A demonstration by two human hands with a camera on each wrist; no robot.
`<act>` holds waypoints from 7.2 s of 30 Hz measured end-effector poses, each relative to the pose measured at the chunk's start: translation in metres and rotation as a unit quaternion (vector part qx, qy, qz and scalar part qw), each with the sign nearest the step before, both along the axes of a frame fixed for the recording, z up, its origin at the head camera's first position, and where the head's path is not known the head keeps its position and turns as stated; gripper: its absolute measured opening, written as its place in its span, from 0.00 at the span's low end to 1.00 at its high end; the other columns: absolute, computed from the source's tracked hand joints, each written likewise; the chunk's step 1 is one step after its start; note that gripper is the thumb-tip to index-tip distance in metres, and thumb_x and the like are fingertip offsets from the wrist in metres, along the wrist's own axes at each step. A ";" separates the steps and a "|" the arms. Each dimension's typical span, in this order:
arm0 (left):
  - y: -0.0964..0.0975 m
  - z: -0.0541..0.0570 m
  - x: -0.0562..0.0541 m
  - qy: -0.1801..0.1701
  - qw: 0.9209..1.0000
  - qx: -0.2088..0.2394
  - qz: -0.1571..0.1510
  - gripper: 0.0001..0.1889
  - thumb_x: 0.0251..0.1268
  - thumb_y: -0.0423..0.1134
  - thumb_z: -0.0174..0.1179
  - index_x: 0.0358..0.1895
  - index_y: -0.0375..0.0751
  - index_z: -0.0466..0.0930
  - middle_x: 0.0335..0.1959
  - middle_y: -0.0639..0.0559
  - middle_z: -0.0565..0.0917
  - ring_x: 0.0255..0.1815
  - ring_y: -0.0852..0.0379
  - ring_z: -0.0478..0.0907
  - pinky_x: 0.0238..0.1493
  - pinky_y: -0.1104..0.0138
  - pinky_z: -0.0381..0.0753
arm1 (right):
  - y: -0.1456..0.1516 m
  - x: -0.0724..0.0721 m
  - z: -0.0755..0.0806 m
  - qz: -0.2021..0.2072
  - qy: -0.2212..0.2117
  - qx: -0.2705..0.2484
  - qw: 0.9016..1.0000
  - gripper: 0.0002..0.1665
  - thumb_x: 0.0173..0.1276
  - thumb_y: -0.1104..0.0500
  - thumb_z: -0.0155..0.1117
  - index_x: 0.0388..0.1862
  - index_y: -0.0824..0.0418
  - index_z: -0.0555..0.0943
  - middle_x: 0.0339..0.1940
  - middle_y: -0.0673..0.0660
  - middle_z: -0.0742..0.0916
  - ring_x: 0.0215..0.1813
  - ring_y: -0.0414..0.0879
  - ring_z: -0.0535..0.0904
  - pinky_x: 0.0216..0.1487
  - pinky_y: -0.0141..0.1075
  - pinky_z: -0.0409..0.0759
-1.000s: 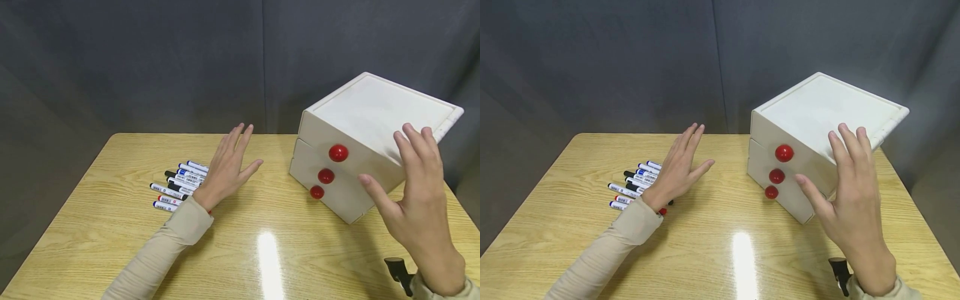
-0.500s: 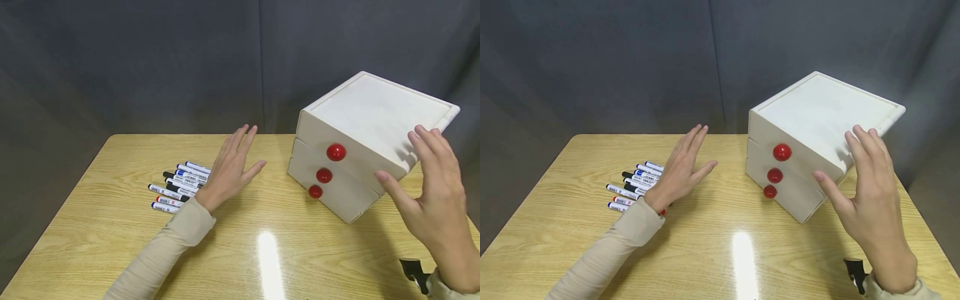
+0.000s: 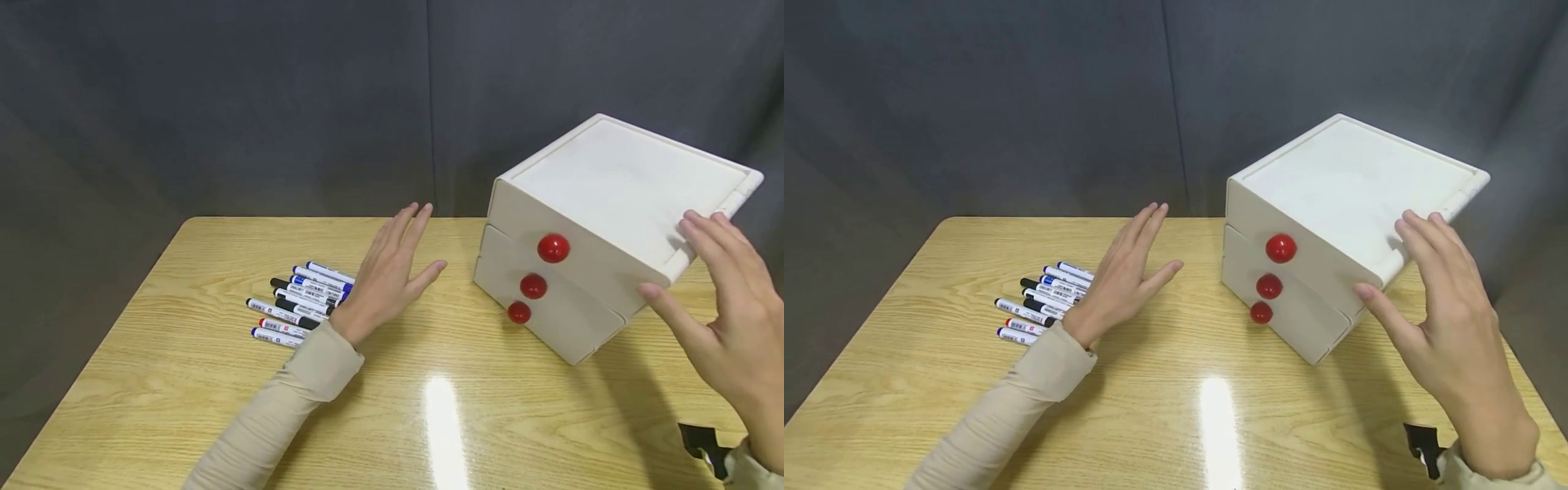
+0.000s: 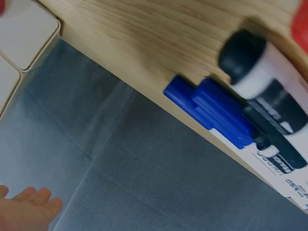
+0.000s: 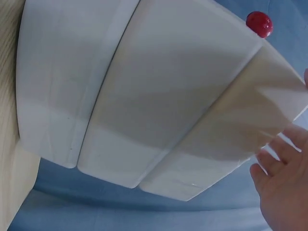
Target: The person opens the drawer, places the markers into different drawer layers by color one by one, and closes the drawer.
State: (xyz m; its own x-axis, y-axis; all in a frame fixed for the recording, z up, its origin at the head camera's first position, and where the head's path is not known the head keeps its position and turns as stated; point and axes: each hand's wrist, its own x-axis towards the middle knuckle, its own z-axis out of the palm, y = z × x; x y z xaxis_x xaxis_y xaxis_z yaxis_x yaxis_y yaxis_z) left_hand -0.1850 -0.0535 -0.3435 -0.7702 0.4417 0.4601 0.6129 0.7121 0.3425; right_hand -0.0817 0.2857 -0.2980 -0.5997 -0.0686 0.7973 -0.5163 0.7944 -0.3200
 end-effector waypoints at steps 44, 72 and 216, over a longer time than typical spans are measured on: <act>0.022 0.005 0.008 0.005 0.999 0.025 -0.035 0.40 0.74 0.54 0.54 0.81 0.49 0.44 0.79 0.45 0.56 0.80 0.47 0.54 0.82 0.52 0.50 | -0.020 -0.004 -0.008 0.013 0.078 -0.028 0.996 0.44 0.60 0.31 0.63 0.51 0.71 0.84 0.49 0.73 0.86 0.68 0.53 0.77 0.75 0.38 0.67; 0.040 0.012 0.013 0.007 0.997 0.041 -0.068 0.39 0.72 0.51 0.57 0.79 0.43 0.51 0.78 0.44 0.60 0.79 0.48 0.58 0.81 0.54 0.55 | -0.035 0.001 0.000 0.033 0.059 -0.038 0.997 0.49 0.62 0.29 0.61 0.50 0.77 0.80 0.54 0.74 0.83 0.72 0.53 0.72 0.77 0.36 0.65; 0.081 0.015 0.037 -0.084 0.947 0.269 -0.154 0.18 0.70 0.34 0.57 0.60 0.35 0.68 0.52 0.45 0.78 0.53 0.52 0.76 0.58 0.62 0.81 | -0.031 -0.005 -0.004 0.045 0.076 -0.047 0.995 0.48 0.62 0.30 0.61 0.50 0.77 0.79 0.60 0.58 0.85 0.72 0.43 0.71 0.77 0.37 0.62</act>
